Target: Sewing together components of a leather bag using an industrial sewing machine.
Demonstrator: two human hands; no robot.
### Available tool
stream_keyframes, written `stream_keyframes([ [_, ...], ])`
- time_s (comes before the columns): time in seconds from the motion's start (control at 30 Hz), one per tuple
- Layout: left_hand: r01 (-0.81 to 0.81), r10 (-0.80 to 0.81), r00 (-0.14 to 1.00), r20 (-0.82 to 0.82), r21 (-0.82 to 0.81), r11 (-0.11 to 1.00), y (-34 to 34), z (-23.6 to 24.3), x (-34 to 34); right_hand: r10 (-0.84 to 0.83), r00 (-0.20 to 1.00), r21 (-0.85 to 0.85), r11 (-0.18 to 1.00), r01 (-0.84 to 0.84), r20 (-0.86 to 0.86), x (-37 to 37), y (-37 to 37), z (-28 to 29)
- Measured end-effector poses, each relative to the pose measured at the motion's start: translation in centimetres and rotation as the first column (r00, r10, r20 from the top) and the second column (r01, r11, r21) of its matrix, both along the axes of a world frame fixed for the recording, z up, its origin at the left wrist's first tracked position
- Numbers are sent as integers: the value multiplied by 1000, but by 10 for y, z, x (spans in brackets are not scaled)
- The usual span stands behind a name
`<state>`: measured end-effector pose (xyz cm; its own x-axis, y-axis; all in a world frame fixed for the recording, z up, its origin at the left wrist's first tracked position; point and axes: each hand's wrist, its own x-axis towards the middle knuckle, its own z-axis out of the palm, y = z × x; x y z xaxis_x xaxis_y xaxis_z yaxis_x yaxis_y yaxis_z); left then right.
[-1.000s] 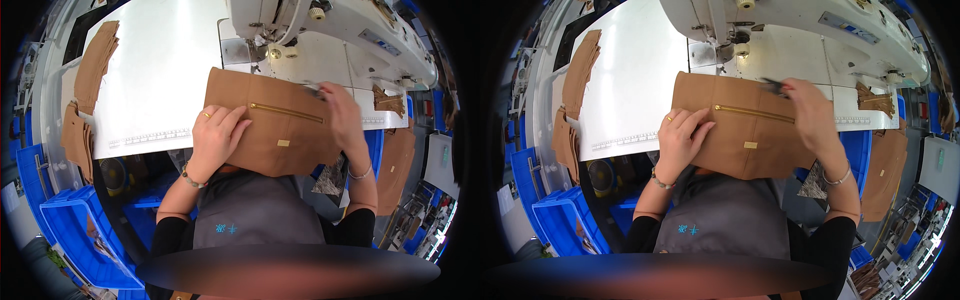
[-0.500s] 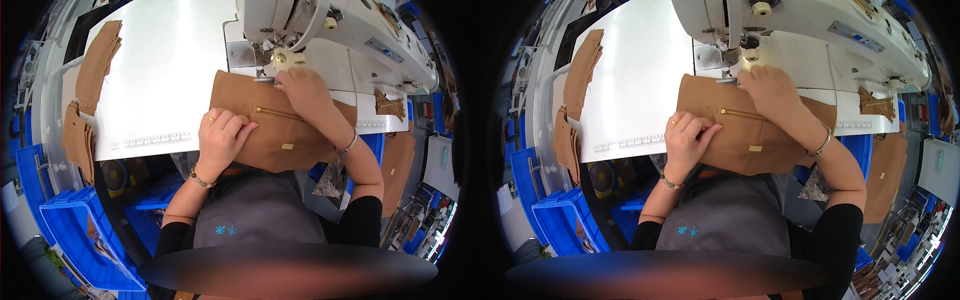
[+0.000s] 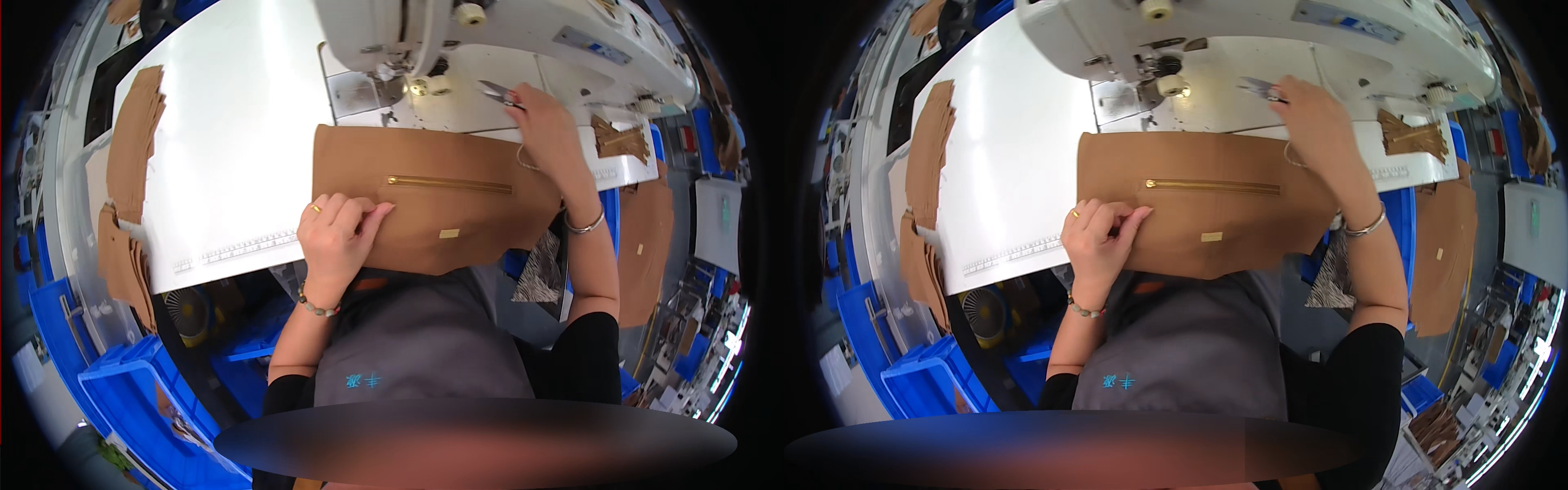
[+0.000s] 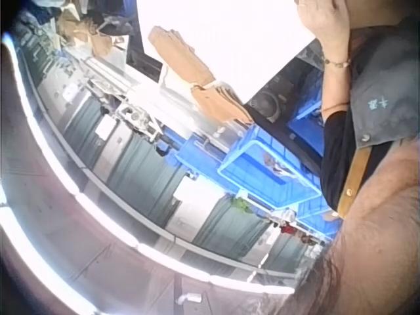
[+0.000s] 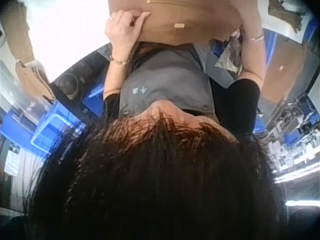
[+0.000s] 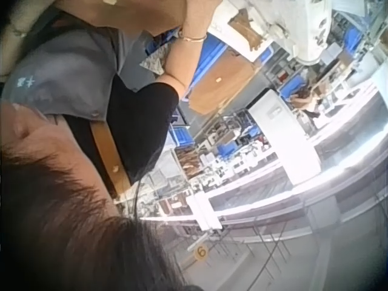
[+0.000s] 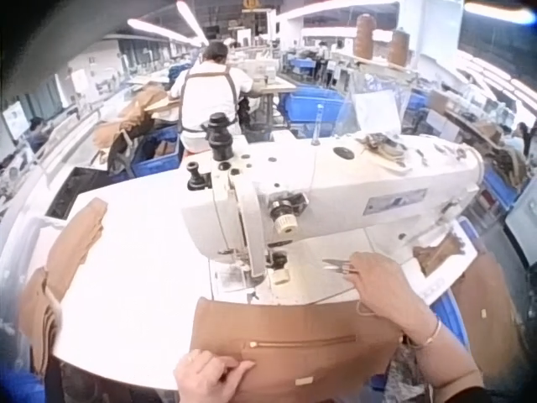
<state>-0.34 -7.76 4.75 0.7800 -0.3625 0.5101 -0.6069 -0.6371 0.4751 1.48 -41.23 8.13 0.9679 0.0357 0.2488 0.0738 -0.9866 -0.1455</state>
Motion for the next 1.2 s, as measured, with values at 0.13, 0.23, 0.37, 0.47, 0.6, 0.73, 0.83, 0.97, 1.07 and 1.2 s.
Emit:
stream_keyframes([
  [0.13, -18, 18, 1000, -6, -16, 1000, -4, 0, 0, -50, 953, -126, 988, 91, 299, -25, -44, -2],
  [0.23, -7, 7, 1000, -15, -18, 1000, -5, 0, 0, 49, 910, 88, 992, -93, 412, -20, -26, -20],
  [0.37, -27, 26, 998, -50, -25, 999, -4, -4, -3, 92, 986, 185, 976, -117, 140, 0, 42, -41],
  [0.47, -135, 115, 978, -172, -109, 985, 1, -8, -5, 125, 962, 187, 967, -173, 244, -7, 87, -40],
  [0.6, -233, 109, 929, -354, -330, 915, 25, -6, -2, 31, 969, 212, 974, -84, 243, -57, 84, -15],
  [0.73, -267, 123, 935, -333, -433, 861, 42, -8, 5, -84, 944, 194, 981, 22, 318, -149, -2, 30],
  [0.83, -324, 197, 914, -354, -347, 880, 43, -12, 8, -483, 747, 198, 874, 444, 457, -222, -99, 72],
  [0.97, -322, 226, 919, -324, -282, 904, 36, -13, 7, -752, 368, 139, 515, 846, 547, -295, -237, 94],
  [1.07, -327, 231, 922, -310, -305, 894, 34, -13, 6, -522, 408, -225, 378, 898, 749, -329, -300, 51],
  [1.2, -323, 244, 929, -279, -285, 903, 36, -14, 6, -768, 337, -263, 226, 938, 544, -339, -310, -32],
])
